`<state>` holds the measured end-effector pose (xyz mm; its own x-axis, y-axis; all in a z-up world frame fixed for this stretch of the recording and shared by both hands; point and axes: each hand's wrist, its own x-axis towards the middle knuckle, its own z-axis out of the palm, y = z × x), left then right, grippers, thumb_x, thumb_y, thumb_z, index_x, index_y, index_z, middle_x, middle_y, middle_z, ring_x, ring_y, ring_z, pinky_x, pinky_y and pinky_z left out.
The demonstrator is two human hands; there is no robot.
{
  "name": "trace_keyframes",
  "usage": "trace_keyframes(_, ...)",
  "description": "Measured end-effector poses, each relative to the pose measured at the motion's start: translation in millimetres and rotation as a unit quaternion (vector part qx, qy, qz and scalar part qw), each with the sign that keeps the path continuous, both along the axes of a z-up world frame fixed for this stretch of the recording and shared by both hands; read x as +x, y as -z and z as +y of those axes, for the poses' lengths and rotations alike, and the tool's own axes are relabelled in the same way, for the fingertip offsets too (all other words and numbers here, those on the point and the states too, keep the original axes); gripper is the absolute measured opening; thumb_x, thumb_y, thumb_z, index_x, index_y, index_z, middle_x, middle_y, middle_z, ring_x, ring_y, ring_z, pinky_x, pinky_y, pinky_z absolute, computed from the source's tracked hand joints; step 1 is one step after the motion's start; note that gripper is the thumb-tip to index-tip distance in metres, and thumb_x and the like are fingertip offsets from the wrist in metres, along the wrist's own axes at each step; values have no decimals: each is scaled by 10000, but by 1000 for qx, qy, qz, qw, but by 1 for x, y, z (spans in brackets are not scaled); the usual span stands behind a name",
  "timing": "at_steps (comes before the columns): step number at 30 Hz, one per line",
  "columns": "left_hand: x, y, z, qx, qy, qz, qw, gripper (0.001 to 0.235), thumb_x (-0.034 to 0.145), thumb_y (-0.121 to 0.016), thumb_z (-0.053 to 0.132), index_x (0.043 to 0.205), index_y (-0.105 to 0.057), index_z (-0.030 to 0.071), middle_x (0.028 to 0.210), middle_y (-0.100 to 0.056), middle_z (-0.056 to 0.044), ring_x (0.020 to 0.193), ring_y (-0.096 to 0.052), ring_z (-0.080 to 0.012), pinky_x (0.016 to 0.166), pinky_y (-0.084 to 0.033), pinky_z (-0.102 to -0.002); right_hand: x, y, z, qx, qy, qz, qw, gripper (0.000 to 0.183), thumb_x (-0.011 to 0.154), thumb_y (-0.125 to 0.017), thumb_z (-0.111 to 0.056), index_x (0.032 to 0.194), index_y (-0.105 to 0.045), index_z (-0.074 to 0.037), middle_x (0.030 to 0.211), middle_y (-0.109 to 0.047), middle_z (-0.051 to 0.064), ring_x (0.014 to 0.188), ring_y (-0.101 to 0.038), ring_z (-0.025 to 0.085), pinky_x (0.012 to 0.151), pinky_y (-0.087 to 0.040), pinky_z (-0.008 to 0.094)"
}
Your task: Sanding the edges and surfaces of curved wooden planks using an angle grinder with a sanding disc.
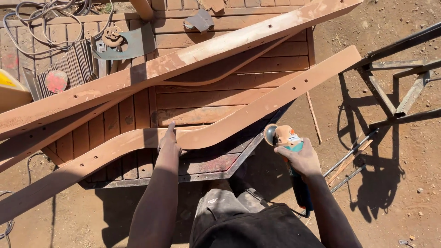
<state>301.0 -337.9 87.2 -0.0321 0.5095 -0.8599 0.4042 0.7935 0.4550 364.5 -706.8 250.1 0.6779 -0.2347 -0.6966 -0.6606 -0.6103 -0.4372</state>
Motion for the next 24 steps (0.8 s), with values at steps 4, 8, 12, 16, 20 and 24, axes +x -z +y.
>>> trace_keyframes(4, 7, -2, -8, 20, 36, 72, 997, 1123, 649, -912, 418, 1458, -304, -68, 1464, -393, -259, 1282, -545, -431, 922, -475, -726, 25, -24, 29, -50, -62, 42, 996, 913, 751, -900, -410, 1450, -471, -9, 1308, -633, 354, 1301, -582, 462, 1126, -429, 573)
trace_keyframes(8, 3, -33, -23, 39, 34, 106, 993, 1034, 583, -828, 366, 1340, -352, -154, 1247, -499, -281, 1036, -683, -352, 813, -591, -494, 51, -13, 53, -76, -123, 40, 989, 879, 754, -893, -451, 1418, -490, -37, 1285, -633, 369, 1283, -600, 475, 1084, -465, 554)
trace_keyframes(12, -5, -53, -36, 58, 27, 98, 993, 1222, 611, -880, 321, 1470, -139, -133, 1431, -383, -286, 1380, -489, -349, 1147, -422, -483, 57, 1, 81, -114, -202, 38, 972, 865, 735, -864, -528, 1380, -471, -106, 1263, -662, 301, 1265, -616, 442, 1053, -483, 533)
trace_keyframes(16, -11, -74, -54, 84, -51, 38, 994, 1242, 644, -897, 253, 1540, -85, -30, 1543, -302, -264, 1529, -287, -341, 1295, -191, -471, 55, 23, 99, -137, -273, 51, 951, 843, 717, -848, -582, 1343, -506, -131, 1251, -667, 303, 1251, -624, 462, 1027, -497, 543)
trace_keyframes(20, -20, -35, -59, 115, -86, 16, 989, 1196, 642, -921, 256, 1506, -142, -19, 1454, -362, -251, 1454, -400, -328, 1239, -301, -491, 53, 31, 115, -125, -349, 56, 927, 824, 749, -797, -558, 1390, -447, -179, 1270, -664, 294, 1248, -620, 492, 1038, -492, 575)
trace_keyframes(24, -31, 4, -61, 125, -85, 16, 988, 1053, 667, -929, 263, 1428, -239, 32, 1342, -458, -189, 1332, -499, -299, 1136, -427, -424, 51, 31, 126, -131, -394, 62, 908, 801, 769, -762, -576, 1378, -425, -180, 1240, -676, 273, 1216, -641, 491, 1021, -507, 564)
